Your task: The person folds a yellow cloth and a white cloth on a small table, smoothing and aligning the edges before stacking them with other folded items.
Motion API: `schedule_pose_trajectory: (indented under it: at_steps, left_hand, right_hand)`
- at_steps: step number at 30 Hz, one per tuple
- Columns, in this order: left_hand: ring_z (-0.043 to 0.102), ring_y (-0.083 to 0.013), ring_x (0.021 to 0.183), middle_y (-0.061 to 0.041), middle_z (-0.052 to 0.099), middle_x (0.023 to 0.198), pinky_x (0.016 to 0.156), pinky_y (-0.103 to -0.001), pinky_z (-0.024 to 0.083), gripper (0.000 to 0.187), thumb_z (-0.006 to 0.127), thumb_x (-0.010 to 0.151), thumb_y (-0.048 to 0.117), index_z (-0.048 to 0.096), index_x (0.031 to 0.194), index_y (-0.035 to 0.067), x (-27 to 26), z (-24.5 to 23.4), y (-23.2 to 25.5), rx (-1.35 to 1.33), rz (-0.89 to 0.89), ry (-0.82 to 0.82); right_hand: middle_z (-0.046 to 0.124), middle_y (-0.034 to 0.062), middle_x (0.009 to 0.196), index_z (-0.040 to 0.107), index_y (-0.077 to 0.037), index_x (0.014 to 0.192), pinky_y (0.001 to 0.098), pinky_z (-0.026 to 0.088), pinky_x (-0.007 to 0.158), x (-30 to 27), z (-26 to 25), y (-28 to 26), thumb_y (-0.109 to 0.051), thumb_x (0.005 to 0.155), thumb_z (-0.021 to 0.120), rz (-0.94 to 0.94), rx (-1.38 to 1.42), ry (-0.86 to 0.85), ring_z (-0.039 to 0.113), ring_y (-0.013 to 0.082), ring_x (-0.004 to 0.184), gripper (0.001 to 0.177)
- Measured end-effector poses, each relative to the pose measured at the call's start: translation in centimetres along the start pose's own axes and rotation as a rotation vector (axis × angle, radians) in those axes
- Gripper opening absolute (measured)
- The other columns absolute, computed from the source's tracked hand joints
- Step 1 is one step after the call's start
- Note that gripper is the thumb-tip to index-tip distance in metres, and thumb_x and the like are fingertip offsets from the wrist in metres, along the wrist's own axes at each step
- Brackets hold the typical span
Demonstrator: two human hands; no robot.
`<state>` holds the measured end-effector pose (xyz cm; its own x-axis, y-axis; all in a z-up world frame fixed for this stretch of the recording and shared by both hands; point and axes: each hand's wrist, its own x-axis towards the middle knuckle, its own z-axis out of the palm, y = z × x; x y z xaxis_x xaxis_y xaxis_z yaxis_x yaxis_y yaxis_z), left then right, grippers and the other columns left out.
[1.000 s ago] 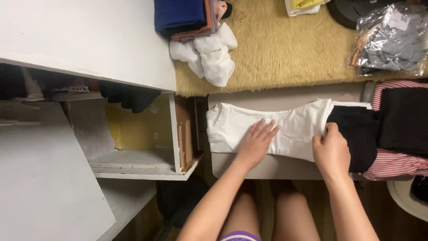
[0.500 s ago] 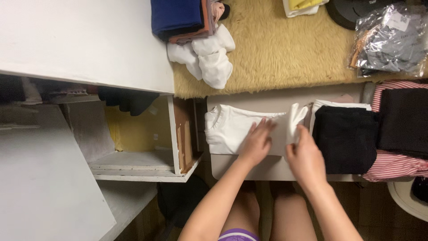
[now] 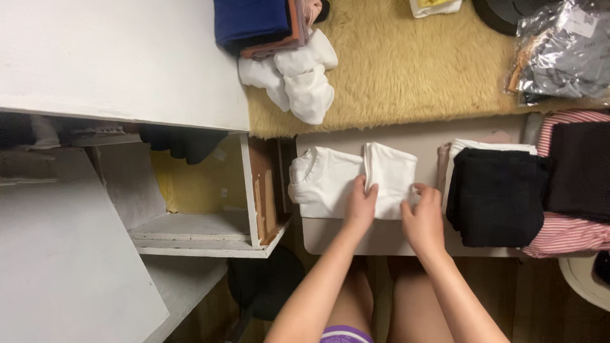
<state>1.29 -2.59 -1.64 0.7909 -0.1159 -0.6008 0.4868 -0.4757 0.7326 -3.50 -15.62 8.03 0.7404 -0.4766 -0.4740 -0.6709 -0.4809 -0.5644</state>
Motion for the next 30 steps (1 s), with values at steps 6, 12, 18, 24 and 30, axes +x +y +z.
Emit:
schedule_pose_trajectory:
  at_steps: [6, 12, 18, 24, 30]
  left_hand:
    - [0.067, -0.0448, 0.098, -0.030, 0.069, 0.108, 0.083, -0.051, 0.052, 0.040, 0.051, 0.104, 0.025, 0.048, 0.135, 0.001, -2.0, 1.5, 1.1, 0.049, 0.023, 0.052]
    - [0.066, -0.0455, 0.104, -0.029, 0.067, 0.114, 0.086, -0.052, 0.052, 0.045, 0.054, 0.103, 0.026, 0.045, 0.140, 0.003, -3.0, 0.7, 3.2, 0.128, -0.005, 0.047]
    - [0.069, -0.0405, 0.102, -0.024, 0.069, 0.114, 0.085, -0.047, 0.055, 0.058, 0.069, 0.088, 0.011, 0.043, 0.139, 0.003, -5.1, -1.9, 4.9, 0.061, 0.067, 0.000]
    - [0.071, -0.0304, 0.090, -0.017, 0.070, 0.103, 0.081, -0.041, 0.056, 0.054, 0.067, 0.091, 0.004, 0.048, 0.141, 0.006, -5.7, -2.5, 3.7, 0.091, -0.012, -0.038]
    - [0.070, -0.0309, 0.090, -0.018, 0.068, 0.104, 0.082, -0.042, 0.056, 0.050, 0.064, 0.093, 0.003, 0.050, 0.141, 0.009, -6.0, -2.2, 3.1, 0.065, -0.030, -0.006]
  right_hand:
    - [0.053, 0.0269, 0.134, 0.049, 0.008, 0.138, 0.0456, 0.046, 0.106, 2.8, 1.2, 3.2, -0.013, 0.097, 0.061, -0.061, 0.104, 0.077, 0.055, 0.0379, 0.124, 0.048]
    - [0.059, 0.0164, 0.137, 0.055, -0.007, 0.142, 0.0549, 0.036, 0.110, 8.0, -0.8, 0.6, -0.012, 0.090, 0.065, -0.392, -0.170, -0.035, 0.050, 0.0383, 0.133, 0.053]
    - [0.062, 0.0043, 0.136, 0.060, -0.021, 0.135, 0.0632, 0.031, 0.110, 11.6, -2.9, -1.8, -0.028, 0.088, 0.068, -0.327, -0.473, -0.348, 0.052, 0.0305, 0.132, 0.047]
    - [0.067, 0.0009, 0.133, 0.064, -0.019, 0.130, 0.0679, 0.026, 0.109, 12.8, -3.9, -1.9, -0.032, 0.095, 0.063, -0.339, -0.646, -0.458, 0.057, 0.0254, 0.128, 0.037]
    - [0.075, 0.0007, 0.120, 0.068, -0.020, 0.126, 0.0605, 0.035, 0.108, 13.0, -3.9, -1.7, -0.035, 0.100, 0.058, -0.402, -0.715, -0.442, 0.067, 0.0244, 0.117, 0.031]
